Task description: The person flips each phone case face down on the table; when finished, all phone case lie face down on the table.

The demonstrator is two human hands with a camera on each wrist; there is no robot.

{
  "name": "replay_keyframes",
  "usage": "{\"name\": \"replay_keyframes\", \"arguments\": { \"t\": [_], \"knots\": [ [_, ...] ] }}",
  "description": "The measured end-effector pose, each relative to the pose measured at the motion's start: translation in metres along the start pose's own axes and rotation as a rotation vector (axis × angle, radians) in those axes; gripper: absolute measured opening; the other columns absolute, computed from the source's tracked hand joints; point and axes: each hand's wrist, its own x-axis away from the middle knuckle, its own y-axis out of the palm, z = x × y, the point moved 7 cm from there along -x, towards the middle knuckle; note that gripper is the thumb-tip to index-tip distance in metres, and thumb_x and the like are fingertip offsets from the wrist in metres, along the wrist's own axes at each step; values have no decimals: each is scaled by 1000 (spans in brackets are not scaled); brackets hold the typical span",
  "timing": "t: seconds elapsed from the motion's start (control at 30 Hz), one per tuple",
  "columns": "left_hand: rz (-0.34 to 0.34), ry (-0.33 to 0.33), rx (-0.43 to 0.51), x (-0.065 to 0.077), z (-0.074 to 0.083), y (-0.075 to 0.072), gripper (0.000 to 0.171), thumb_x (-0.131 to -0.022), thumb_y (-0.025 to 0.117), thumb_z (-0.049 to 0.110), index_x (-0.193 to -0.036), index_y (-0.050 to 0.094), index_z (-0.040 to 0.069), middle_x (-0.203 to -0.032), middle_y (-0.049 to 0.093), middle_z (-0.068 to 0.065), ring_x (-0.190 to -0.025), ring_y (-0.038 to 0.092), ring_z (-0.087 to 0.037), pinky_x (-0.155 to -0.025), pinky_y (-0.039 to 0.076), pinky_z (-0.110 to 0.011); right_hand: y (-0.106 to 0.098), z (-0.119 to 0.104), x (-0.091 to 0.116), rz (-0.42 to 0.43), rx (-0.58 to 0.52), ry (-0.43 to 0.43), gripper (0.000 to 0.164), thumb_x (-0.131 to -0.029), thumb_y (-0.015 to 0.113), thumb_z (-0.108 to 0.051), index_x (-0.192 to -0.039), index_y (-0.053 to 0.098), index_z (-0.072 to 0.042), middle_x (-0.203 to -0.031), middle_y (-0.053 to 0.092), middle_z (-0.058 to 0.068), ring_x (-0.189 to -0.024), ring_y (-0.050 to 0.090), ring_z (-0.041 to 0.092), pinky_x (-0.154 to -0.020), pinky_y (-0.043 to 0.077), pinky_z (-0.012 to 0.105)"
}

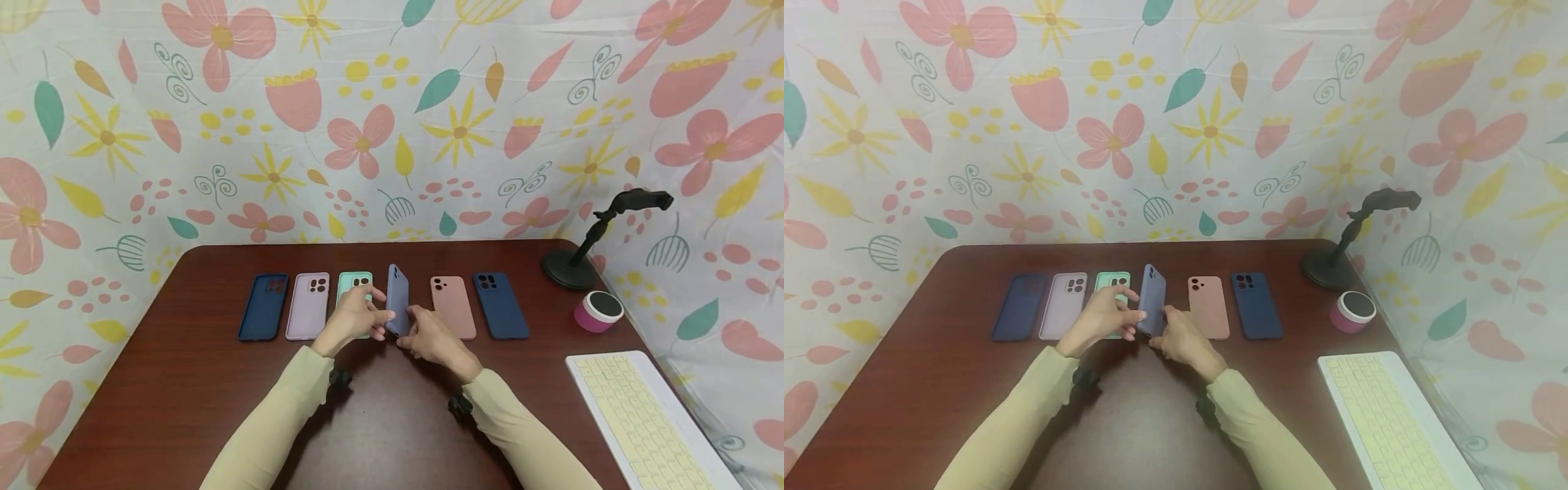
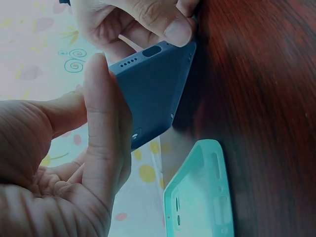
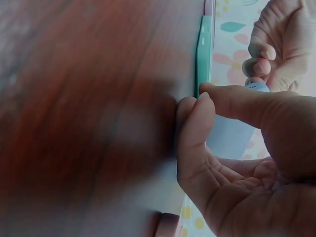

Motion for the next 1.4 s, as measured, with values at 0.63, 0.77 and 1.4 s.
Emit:
{"name": "replay_keyframes", "arguments": {
  "t": [0.63,0.77,1.4],
  "knots": [
    [39,27,-210,1,-6,9,34,-100,77,4,-130,64,-7,-87,78,-24,-48,69,-12,-60,67,-38,-9,15,3,-18,25,60,80,-98,81,-9,-163,38,7,-78,71,9,-60,70,18,-58,58,29],
    [40,31,-264,0,-5,13,34,-100,78,5,-128,64,-7,-82,78,-20,-48,69,-12,-59,66,-35,-6,28,-6,-21,60,29,81,-99,80,-11,-163,35,9,-75,70,6,-58,69,17,-56,56,29],
    [71,38,-456,-7,-11,23,39,-94,86,11,-122,66,-8,-73,75,-10,-48,71,-11,-64,65,-29,-15,17,6,58,192,43,73,-96,83,-11,-158,48,7,-71,71,3,-62,69,12,-74,59,29]
  ]
}}
